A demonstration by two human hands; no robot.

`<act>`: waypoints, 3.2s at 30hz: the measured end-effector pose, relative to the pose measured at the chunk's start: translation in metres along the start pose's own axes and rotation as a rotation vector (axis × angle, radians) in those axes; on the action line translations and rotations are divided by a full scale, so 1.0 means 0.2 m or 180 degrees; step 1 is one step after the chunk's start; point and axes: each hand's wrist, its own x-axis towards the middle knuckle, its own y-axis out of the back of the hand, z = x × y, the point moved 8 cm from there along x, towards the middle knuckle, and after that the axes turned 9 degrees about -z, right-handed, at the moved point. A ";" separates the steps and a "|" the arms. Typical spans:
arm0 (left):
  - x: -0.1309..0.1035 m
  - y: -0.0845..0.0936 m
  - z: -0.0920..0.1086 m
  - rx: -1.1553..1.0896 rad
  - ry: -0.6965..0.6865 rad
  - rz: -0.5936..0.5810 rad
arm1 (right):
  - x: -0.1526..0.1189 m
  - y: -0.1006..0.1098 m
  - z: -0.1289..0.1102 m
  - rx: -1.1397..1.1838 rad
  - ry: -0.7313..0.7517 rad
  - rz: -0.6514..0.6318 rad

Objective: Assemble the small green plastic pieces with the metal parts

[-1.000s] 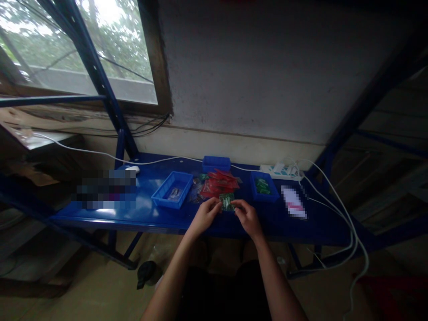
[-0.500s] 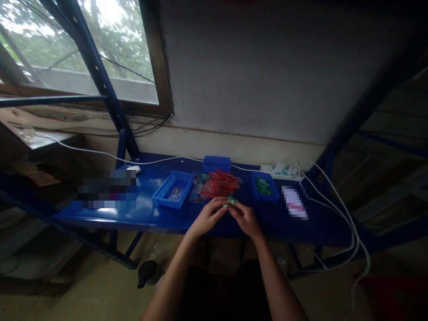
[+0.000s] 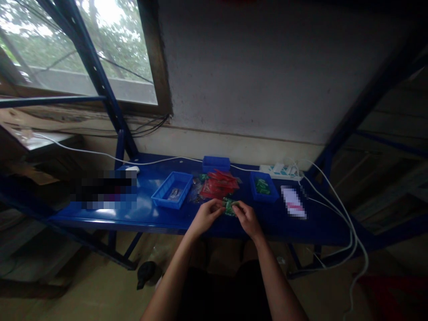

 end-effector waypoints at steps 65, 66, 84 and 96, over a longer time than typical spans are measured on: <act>-0.02 -0.01 0.07 0.0597 -0.0094 -0.0018 | 0.36 0.12 0.14 -0.2275 -0.0823 0.0456; -0.02 -0.02 0.07 0.0596 -0.0093 -0.0023 | 0.34 0.14 0.14 -0.2159 -0.0731 0.0513; -0.01 0.00 0.02 0.0361 0.0083 0.0024 | 0.03 0.01 0.10 0.0472 -0.0335 -0.0037; -0.01 -0.04 0.04 0.0355 -0.0029 -0.0245 | 0.01 -0.02 0.08 0.0281 -0.0271 -0.0259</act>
